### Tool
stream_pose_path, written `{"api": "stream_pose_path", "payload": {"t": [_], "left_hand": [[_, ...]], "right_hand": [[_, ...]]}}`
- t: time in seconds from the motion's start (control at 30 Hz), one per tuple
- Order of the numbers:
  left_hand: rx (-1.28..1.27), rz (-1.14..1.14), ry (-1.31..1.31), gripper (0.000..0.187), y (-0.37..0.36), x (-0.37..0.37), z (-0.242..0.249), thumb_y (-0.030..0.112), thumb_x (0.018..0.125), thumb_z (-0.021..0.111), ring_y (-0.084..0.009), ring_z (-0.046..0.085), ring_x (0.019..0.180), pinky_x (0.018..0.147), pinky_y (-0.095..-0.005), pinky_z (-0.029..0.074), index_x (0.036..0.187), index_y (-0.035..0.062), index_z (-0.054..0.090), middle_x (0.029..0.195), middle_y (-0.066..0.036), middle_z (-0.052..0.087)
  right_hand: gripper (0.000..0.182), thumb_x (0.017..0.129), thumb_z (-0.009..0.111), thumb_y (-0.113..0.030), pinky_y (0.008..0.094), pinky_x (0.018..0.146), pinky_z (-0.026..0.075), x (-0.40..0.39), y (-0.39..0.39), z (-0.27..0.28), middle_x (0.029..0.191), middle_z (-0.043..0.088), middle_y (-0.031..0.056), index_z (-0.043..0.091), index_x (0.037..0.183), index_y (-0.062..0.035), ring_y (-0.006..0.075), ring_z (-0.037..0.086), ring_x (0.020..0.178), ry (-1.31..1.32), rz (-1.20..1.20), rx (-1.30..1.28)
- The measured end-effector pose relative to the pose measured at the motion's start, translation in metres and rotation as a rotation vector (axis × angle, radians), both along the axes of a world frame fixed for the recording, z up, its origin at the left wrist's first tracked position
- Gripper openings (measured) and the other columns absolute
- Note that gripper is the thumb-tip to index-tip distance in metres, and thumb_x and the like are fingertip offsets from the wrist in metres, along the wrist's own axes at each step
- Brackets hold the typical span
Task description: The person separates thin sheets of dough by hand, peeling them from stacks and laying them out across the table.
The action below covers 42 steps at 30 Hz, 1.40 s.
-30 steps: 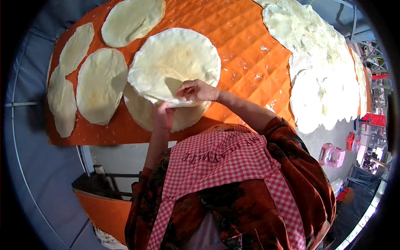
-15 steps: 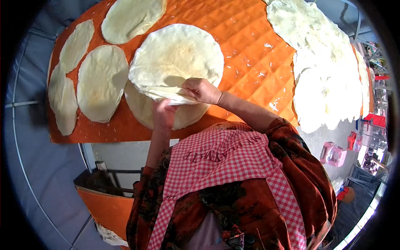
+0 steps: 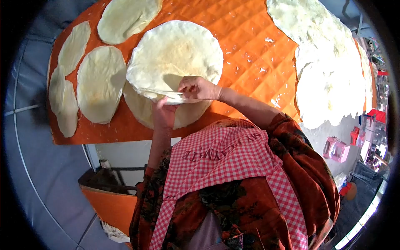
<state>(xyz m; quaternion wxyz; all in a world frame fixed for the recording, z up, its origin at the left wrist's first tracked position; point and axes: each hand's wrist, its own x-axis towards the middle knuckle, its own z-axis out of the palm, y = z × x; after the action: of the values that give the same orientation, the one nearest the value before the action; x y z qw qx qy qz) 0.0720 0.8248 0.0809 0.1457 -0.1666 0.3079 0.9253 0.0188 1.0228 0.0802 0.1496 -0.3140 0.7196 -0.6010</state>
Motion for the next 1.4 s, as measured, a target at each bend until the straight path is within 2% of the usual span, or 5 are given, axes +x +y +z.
{"api": "stream_pose_path", "payload": {"t": [0.9, 0.97, 1.03, 1.23, 1.4], "left_hand": [[-0.343, 0.044, 0.041, 0.055, 0.021, 0.003, 0.013, 0.014, 0.086, 0.058, -0.0301, 0.051, 0.110, 0.088, -0.0441, 0.048, 0.134, 0.0043, 0.032, 0.124, -0.015, 0.047], [-0.499, 0.036, -0.035, 0.046, 0.013, 0.008, -0.018, 0.009, 0.085, 0.058, -0.0284, 0.055, 0.107, 0.087, -0.0421, 0.048, 0.128, 0.0049, 0.045, 0.119, -0.014, 0.055], [-1.983, -0.535, 0.661, 0.037, 0.006, 0.013, -0.008, 0.010, 0.081, 0.060, -0.0274, 0.058, 0.101, 0.087, -0.0405, 0.047, 0.118, 0.0081, 0.058, 0.109, -0.012, 0.063], [-1.398, -0.080, 0.599, 0.019, -0.063, 0.007, -0.045, 0.016, 0.079, 0.057, -0.0146, 0.055, 0.073, 0.062, -0.0298, 0.046, 0.092, 0.0032, 0.060, 0.076, -0.006, 0.058], [-0.498, 0.065, -0.016, 0.034, -0.139, 0.006, -0.001, 0.021, 0.081, 0.053, -0.0161, 0.057, 0.085, 0.069, -0.0284, 0.047, 0.112, 0.0059, 0.056, 0.091, -0.003, 0.059]], "right_hand": [[0.029, 0.075, 0.070, -0.018, 0.0333, 0.074, 0.050, 0.002, 0.003, -0.021, 0.097, 0.059, 0.0118, 0.063, 0.099, -0.0050, 0.0286, 0.058, 0.089, 0.112, -0.058, 0.067], [0.031, 0.071, 0.070, -0.024, 0.0367, 0.069, 0.052, 0.012, -0.001, -0.009, 0.090, 0.060, 0.0134, 0.065, 0.096, -0.0063, 0.0304, 0.060, 0.084, 0.403, -0.186, 0.252], [0.030, 0.072, 0.067, -0.034, 0.0377, 0.061, 0.051, 0.022, -0.013, -0.033, 0.091, 0.062, 0.0103, 0.065, 0.089, -0.0098, 0.0283, 0.062, 0.079, 0.595, -0.285, 0.299], [0.011, 0.078, 0.056, -0.013, 0.0412, 0.058, 0.047, -0.041, 0.001, 0.035, 0.072, 0.059, 0.0196, 0.062, 0.078, -0.0051, 0.0278, 0.060, 0.064, 0.388, -0.469, 0.273], [0.022, 0.084, 0.060, -0.020, 0.0343, 0.061, 0.051, -0.060, 0.139, 0.136, 0.078, 0.067, 0.0091, 0.066, 0.094, -0.0013, 0.0144, 0.060, 0.067, -0.029, -1.000, 0.242]]}}
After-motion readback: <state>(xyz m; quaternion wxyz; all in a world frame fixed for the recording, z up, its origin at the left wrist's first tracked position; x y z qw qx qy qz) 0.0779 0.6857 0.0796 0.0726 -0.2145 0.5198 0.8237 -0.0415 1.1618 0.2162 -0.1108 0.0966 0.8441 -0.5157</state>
